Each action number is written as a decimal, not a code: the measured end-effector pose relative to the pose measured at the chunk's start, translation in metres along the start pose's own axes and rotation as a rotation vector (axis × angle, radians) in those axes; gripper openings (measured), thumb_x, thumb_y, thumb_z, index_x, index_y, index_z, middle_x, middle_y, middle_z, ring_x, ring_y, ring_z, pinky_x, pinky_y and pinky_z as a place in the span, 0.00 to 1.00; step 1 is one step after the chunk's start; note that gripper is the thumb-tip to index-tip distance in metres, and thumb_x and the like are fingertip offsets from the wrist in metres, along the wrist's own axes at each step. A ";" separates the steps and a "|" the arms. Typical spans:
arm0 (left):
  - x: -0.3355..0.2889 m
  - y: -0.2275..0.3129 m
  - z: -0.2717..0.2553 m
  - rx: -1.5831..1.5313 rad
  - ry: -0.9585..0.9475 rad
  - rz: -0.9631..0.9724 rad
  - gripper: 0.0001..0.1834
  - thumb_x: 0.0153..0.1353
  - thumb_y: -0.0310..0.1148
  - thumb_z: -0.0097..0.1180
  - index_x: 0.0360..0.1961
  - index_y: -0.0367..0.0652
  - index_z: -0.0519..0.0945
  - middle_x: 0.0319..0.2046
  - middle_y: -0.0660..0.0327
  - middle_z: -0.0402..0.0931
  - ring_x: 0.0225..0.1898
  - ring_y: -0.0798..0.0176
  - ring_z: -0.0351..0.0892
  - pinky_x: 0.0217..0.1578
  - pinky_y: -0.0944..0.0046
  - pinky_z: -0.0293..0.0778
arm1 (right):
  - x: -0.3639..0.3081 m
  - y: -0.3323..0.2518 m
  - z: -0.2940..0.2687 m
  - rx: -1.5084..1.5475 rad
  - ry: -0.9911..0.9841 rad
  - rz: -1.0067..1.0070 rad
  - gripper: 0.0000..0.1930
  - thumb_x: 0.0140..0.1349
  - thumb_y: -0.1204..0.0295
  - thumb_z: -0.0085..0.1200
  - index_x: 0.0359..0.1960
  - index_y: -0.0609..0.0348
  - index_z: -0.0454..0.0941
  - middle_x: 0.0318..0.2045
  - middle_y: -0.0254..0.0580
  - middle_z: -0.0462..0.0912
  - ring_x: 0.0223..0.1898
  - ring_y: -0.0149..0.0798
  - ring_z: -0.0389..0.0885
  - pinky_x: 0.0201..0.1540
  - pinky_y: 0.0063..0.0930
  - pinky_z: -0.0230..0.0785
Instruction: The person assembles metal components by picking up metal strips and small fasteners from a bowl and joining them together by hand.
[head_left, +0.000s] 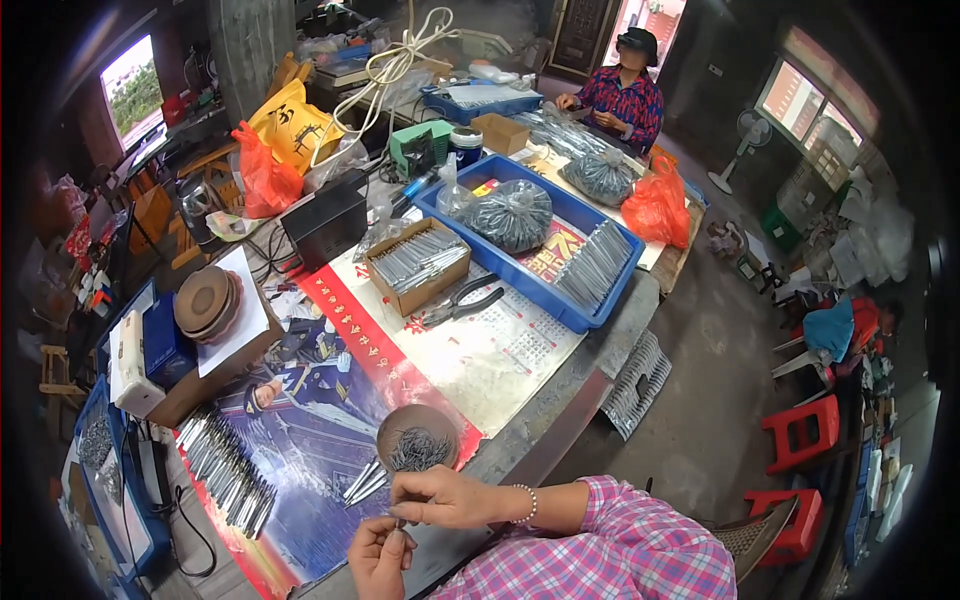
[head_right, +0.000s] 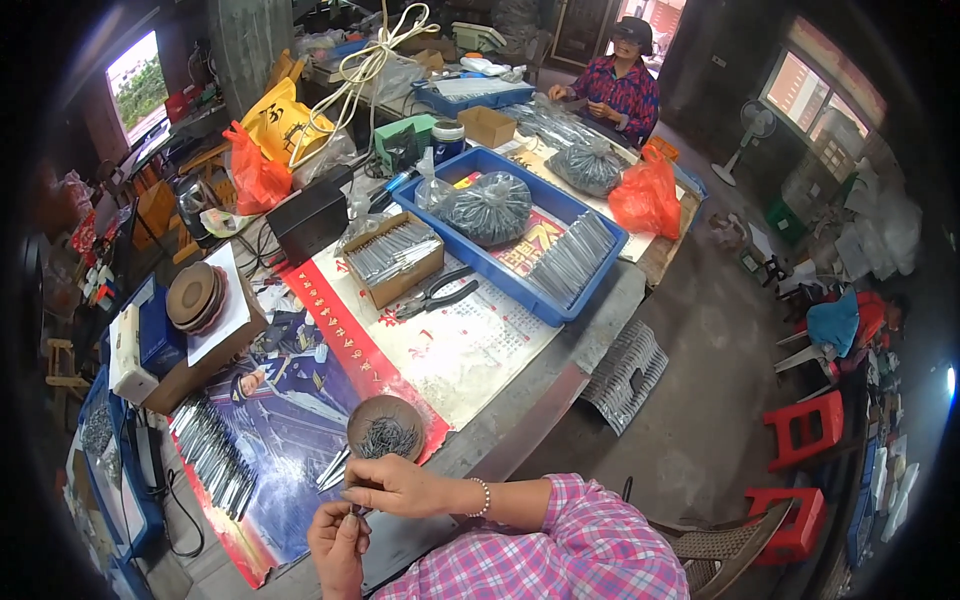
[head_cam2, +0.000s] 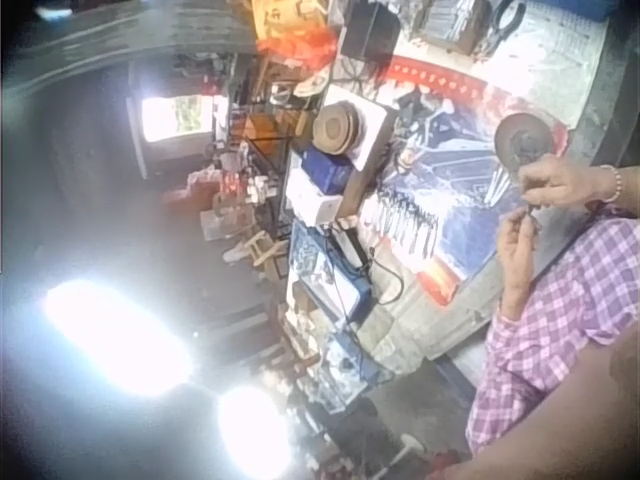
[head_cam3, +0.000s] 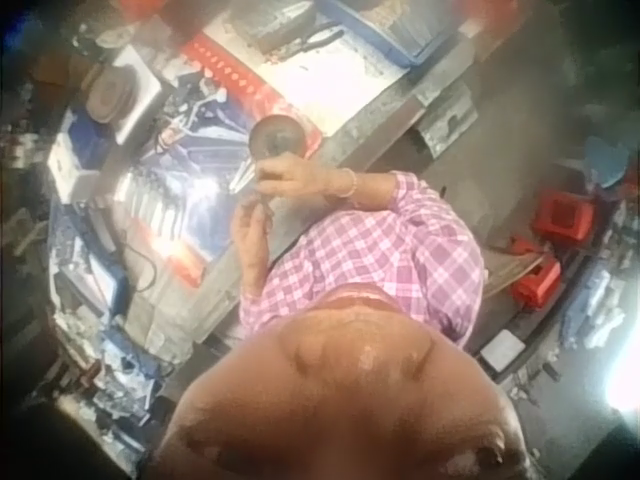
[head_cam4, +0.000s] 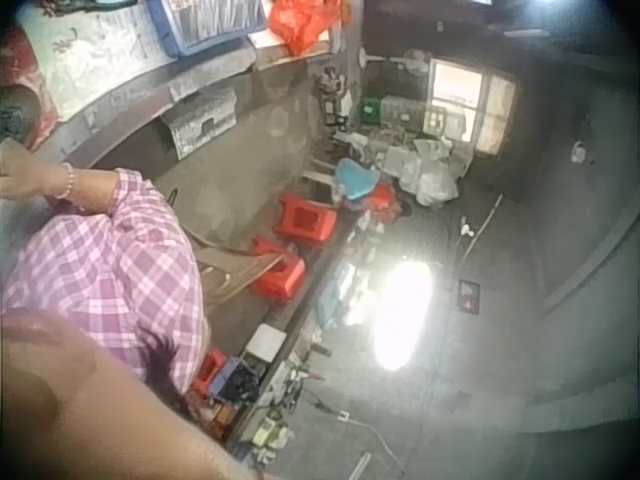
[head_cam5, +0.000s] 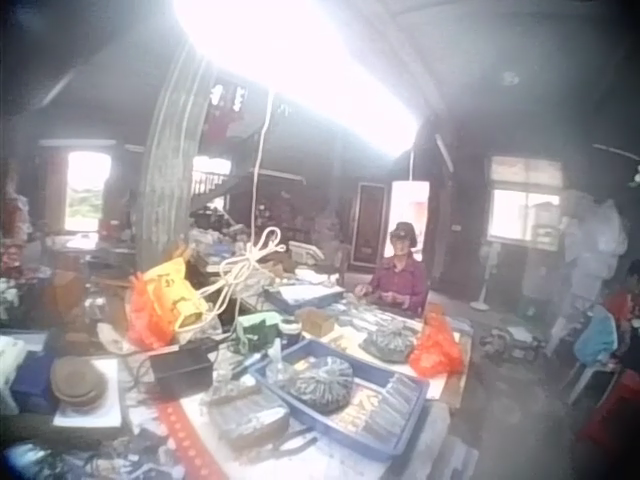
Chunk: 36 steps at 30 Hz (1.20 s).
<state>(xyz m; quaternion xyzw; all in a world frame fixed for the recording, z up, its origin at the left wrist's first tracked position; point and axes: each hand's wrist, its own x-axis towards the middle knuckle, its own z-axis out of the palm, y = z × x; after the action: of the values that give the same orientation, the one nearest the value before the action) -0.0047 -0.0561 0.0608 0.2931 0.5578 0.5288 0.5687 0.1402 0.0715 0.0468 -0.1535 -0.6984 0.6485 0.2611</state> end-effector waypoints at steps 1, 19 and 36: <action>0.001 -0.007 -0.003 -0.067 0.004 0.041 0.06 0.65 0.29 0.50 0.41 0.37 0.74 0.28 0.62 0.74 0.24 0.73 0.68 0.25 0.74 0.63 | 0.001 -0.002 0.000 0.012 -0.017 0.002 0.09 0.66 0.69 0.50 0.36 0.64 0.71 0.26 0.36 0.77 0.27 0.27 0.77 0.28 0.22 0.69; 0.047 0.013 -0.200 0.840 0.660 0.545 0.05 0.57 0.23 0.56 0.36 0.37 0.78 0.29 0.56 0.77 0.33 0.62 0.78 0.35 0.65 0.72 | 0.020 0.048 -0.082 -0.123 0.528 0.169 0.08 0.68 0.71 0.47 0.31 0.61 0.70 0.24 0.33 0.74 0.23 0.22 0.69 0.26 0.16 0.63; 0.096 0.024 -0.241 1.277 0.630 0.833 0.04 0.55 0.24 0.56 0.32 0.38 0.78 0.31 0.55 0.76 0.35 0.49 0.75 0.37 0.55 0.69 | 0.028 0.079 -0.095 -0.087 0.688 0.064 0.07 0.67 0.72 0.48 0.32 0.61 0.71 0.24 0.32 0.74 0.23 0.22 0.70 0.25 0.15 0.64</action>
<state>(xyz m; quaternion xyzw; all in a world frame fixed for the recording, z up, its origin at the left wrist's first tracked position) -0.2566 -0.0226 0.0025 0.5808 0.7300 0.3346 -0.1333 0.1608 0.1743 -0.0239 -0.3959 -0.5912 0.5364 0.4540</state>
